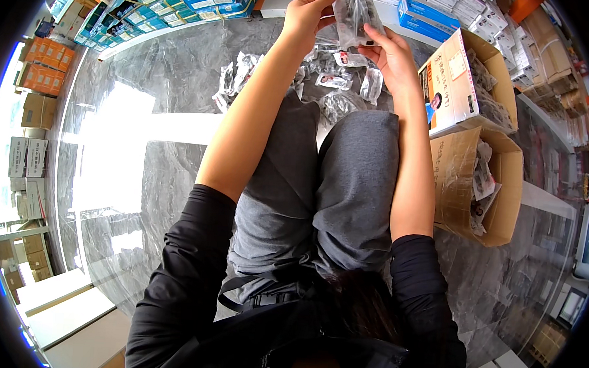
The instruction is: The person sits on the floor and sorts through small plastic packets, picking them up to look at them before putting them into cardboard boxes.
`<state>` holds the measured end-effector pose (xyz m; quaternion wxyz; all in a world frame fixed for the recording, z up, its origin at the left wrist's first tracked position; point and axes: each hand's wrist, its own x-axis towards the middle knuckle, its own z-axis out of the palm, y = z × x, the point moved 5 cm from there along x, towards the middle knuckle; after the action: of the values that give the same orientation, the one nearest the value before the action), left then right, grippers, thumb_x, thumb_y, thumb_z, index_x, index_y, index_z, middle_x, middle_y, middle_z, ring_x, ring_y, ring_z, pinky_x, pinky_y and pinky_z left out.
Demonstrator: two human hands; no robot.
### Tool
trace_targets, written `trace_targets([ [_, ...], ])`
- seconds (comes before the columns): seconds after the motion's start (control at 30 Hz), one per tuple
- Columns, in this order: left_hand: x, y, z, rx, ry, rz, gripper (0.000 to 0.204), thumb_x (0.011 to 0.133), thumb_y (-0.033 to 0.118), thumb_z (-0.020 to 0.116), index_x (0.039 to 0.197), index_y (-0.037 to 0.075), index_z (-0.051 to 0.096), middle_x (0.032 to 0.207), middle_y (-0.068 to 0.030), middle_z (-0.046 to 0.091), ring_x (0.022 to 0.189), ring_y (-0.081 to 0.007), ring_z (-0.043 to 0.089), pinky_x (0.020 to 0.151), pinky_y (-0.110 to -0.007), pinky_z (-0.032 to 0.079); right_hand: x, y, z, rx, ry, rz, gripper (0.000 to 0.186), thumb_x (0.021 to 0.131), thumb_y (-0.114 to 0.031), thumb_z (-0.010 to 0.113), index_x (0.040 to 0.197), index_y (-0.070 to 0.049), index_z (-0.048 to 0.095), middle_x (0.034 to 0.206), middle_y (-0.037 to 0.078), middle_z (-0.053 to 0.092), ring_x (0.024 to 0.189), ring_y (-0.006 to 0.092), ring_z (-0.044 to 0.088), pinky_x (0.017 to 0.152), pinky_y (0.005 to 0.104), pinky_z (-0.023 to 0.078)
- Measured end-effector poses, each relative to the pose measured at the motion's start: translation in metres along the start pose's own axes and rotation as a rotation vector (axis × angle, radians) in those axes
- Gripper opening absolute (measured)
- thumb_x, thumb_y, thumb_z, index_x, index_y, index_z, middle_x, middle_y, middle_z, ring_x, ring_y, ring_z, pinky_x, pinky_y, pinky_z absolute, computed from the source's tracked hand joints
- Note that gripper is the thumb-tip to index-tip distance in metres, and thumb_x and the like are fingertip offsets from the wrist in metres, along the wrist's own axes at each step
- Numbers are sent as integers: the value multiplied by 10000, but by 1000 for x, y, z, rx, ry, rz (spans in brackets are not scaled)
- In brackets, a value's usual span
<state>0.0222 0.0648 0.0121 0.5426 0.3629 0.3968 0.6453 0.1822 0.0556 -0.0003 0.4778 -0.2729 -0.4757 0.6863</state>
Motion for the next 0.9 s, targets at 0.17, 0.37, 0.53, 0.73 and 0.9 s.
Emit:
trace_targets([
  [0.17, 2, -1, -1, 31, 1, 5, 217, 799, 207, 592, 940, 42, 582, 800, -28, 599, 724, -125, 572, 658, -236, 449, 1, 1, -5, 55, 48, -8, 294, 756, -182, 633, 952, 27, 563, 846, 89, 604, 681, 145, 594, 634, 234, 495],
  [0.37, -5, 1, 8, 119, -100, 49, 277, 835, 128, 528, 1071, -17, 519, 975, -75, 586, 863, -161, 584, 754, -273, 486, 2, 3, -11, 54, 92, 5, 279, 758, -181, 630, 934, 26, 565, 825, 93, 606, 664, 153, 597, 609, 230, 492],
  [0.53, -5, -1, 7, 152, -105, 32, 292, 827, 125, 538, 1089, -2, 509, 965, -76, 582, 872, -178, 580, 756, -281, 487, 1, 2, -10, 40, 86, 37, 201, 780, -166, 612, 916, -24, 570, 850, 49, 587, 707, 154, 583, 641, 248, 492],
  [0.73, -6, -1, 8, 141, -97, 48, 289, 808, 115, 561, 1077, 17, 519, 948, -60, 586, 863, -166, 576, 750, -279, 476, 2, 2, -10, 40, 90, -3, 282, 759, -190, 633, 936, 17, 564, 820, 88, 607, 652, 148, 595, 600, 228, 490],
  [0.9, -6, 0, 5, 119, -56, 48, 258, 795, 96, 571, 1045, 38, 541, 928, -47, 593, 851, -154, 572, 743, -277, 464, 3, 3, -8, 35, 71, 13, 291, 762, -192, 629, 958, 11, 555, 831, 87, 606, 660, 156, 601, 615, 239, 492],
])
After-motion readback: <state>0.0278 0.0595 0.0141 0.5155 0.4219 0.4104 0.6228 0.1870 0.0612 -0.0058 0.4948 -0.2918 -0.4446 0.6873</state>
